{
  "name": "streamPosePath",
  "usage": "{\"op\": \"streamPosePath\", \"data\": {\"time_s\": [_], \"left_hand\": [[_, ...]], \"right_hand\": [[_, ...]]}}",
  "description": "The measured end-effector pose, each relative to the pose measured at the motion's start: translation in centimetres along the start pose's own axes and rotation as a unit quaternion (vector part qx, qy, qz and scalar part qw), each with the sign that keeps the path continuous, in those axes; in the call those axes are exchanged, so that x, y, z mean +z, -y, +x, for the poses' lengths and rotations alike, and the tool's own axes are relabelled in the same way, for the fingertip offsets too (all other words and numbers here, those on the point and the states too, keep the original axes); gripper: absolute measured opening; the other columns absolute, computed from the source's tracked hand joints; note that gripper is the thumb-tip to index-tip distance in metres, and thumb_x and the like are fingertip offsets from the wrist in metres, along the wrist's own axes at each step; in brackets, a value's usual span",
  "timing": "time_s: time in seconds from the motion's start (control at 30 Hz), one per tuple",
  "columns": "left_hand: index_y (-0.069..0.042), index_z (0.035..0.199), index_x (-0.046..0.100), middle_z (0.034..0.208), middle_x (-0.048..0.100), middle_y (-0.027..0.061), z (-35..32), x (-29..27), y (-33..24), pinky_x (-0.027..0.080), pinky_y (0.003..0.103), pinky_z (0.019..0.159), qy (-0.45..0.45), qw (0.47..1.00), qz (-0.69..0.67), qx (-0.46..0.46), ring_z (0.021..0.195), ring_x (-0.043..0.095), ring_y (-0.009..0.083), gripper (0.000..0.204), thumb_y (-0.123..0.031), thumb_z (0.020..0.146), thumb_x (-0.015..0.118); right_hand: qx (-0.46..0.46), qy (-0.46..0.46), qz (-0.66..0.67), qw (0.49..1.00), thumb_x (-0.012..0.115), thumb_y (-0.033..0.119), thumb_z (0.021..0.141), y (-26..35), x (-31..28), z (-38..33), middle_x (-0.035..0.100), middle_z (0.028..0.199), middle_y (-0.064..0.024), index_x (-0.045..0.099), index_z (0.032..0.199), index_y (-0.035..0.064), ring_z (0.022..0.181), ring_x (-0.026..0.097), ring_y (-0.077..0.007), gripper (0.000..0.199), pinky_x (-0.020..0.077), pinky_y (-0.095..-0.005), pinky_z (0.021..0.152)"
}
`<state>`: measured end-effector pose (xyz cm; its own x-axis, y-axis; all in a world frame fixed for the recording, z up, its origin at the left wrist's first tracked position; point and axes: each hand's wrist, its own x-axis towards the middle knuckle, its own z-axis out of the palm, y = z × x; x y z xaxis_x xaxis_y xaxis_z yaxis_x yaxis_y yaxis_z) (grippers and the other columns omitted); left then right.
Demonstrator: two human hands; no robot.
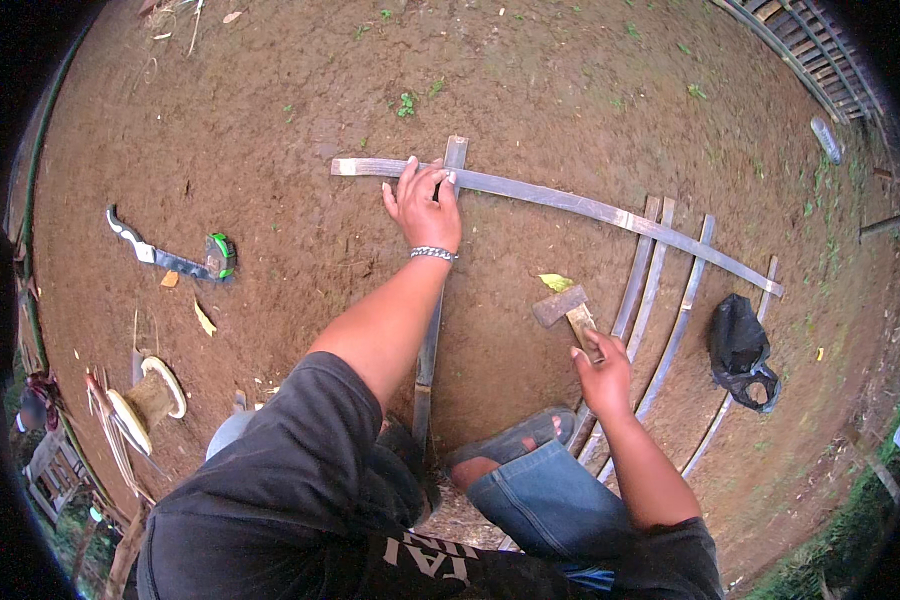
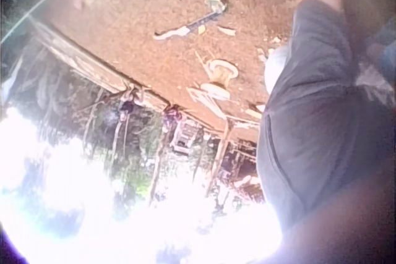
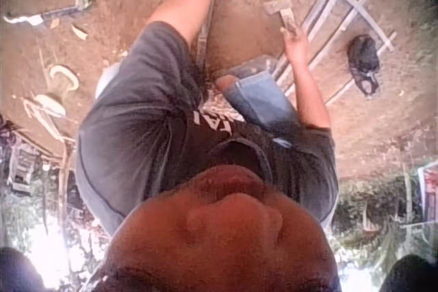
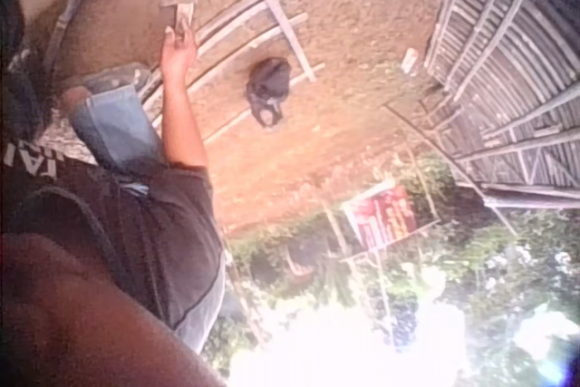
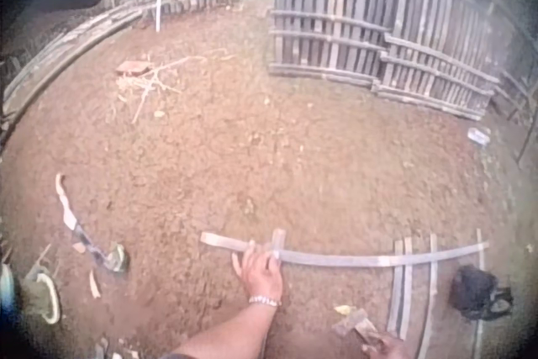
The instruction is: The person hammers nails into a bamboo frame using a wooden mallet, then measures the frame with a tape measure. The person continues hammering nails into the frame.
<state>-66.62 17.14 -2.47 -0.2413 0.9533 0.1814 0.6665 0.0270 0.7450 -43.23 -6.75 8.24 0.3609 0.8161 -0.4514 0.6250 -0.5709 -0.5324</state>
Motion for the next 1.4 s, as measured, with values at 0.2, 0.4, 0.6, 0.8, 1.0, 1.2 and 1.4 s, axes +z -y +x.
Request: {"op": "streamPosePath", "data": {"time_s": [0.2, 0.4, 0.6, 0.8, 1.0, 1.2, 1.4], "left_hand": [[-0.015, 0.093, 0.072, 0.117, 0.073, -0.0023, 0.2, -0.2, -0.5, 0.013, 0.055, 0.122, 0.004, 1.000, 0.022, 0.001, 0.135, 0.051, 0.0224, 0.006, -0.017, 0.088, 0.071], [-0.015, 0.092, 0.072, 0.116, 0.073, -0.0028, 0.4, -0.1, -0.3, 0.013, 0.055, 0.121, 0.002, 1.000, 0.025, 0.008, 0.135, 0.051, 0.0225, 0.005, -0.019, 0.088, 0.071], [-0.015, 0.091, 0.072, 0.116, 0.073, -0.0034, 0.3, -0.1, -0.6, 0.013, 0.056, 0.121, 0.013, 0.999, 0.038, 0.005, 0.135, 0.051, 0.0224, 0.005, -0.020, 0.089, 0.071], [-0.016, 0.090, 0.073, 0.115, 0.073, -0.0037, 0.3, -0.4, 0.0, 0.012, 0.055, 0.121, 0.004, 0.999, 0.036, 0.006, 0.135, 0.051, 0.0221, 0.005, -0.020, 0.088, 0.071], [-0.016, 0.091, 0.074, 0.114, 0.074, -0.0031, 0.4, -0.3, -0.6, 0.012, 0.055, 0.121, 0.005, 1.000, 0.023, 0.004, 0.135, 0.051, 0.0217, 0.006, -0.017, 0.086, 0.072], [-0.015, 0.092, 0.075, 0.115, 0.074, -0.0025, 0.6, -0.5, -0.4, 0.013, 0.055, 0.121, 0.005, 1.000, 0.029, 0.007, 0.135, 0.051, 0.0218, 0.007, -0.017, 0.086, 0.071], [-0.015, 0.091, 0.075, 0.115, 0.074, -0.0033, 0.6, -0.3, -0.3, 0.013, 0.057, 0.121, -0.003, 1.000, 0.026, 0.013, 0.135, 0.051, 0.0222, 0.007, -0.017, 0.085, 0.071]], "right_hand": [[-0.032, -0.014, -0.206, 0.978, 0.074, 0.004, 0.073, -2.7, 0.0, -1.1, 0.056, 0.120, -0.0213, 0.050, 0.129, 0.0024, 0.118, 0.053, -0.0418, 0.061, 0.0428, -0.0481, 0.104], [-0.002, -0.004, -0.207, 0.978, 0.071, 0.003, 0.074, -3.8, 0.5, -2.0, 0.056, 0.117, -0.0240, 0.048, 0.128, 0.0004, 0.112, 0.054, -0.0443, 0.059, 0.0446, -0.0486, 0.100], [0.052, 0.118, 0.045, 0.991, 0.065, 0.003, 0.081, 1.5, 0.1, -3.4, 0.060, 0.112, -0.0237, 0.048, 0.129, -0.0001, 0.107, 0.063, -0.0386, 0.050, 0.0489, -0.0433, 0.095], [-0.153, 0.085, 0.030, 0.984, 0.059, 0.014, 0.098, 11.8, 2.4, 1.2, 0.058, 0.129, -0.0285, 0.045, 0.141, -0.0003, 0.118, 0.060, -0.0437, 0.047, 0.0478, -0.0454, 0.100], [-0.141, 0.044, -0.058, 0.987, 0.056, 0.017, 0.100, 15.1, 4.2, 5.8, 0.062, 0.125, -0.0291, 0.046, 0.143, 0.0035, 0.112, 0.062, -0.0470, 0.046, 0.0511, -0.0513, 0.094], [-0.159, 0.034, -0.079, 0.984, 0.058, 0.016, 0.099, 14.7, 5.0, 7.8, 0.065, 0.122, -0.0266, 0.049, 0.142, 0.0092, 0.108, 0.064, -0.0464, 0.045, 0.0533, -0.0517, 0.090], [-0.156, 0.022, -0.068, 0.985, 0.058, 0.015, 0.098, 15.4, 4.8, 8.4, 0.064, 0.124, -0.0267, 0.049, 0.142, 0.0115, 0.109, 0.064, -0.0462, 0.045, 0.0535, -0.0510, 0.090]]}}
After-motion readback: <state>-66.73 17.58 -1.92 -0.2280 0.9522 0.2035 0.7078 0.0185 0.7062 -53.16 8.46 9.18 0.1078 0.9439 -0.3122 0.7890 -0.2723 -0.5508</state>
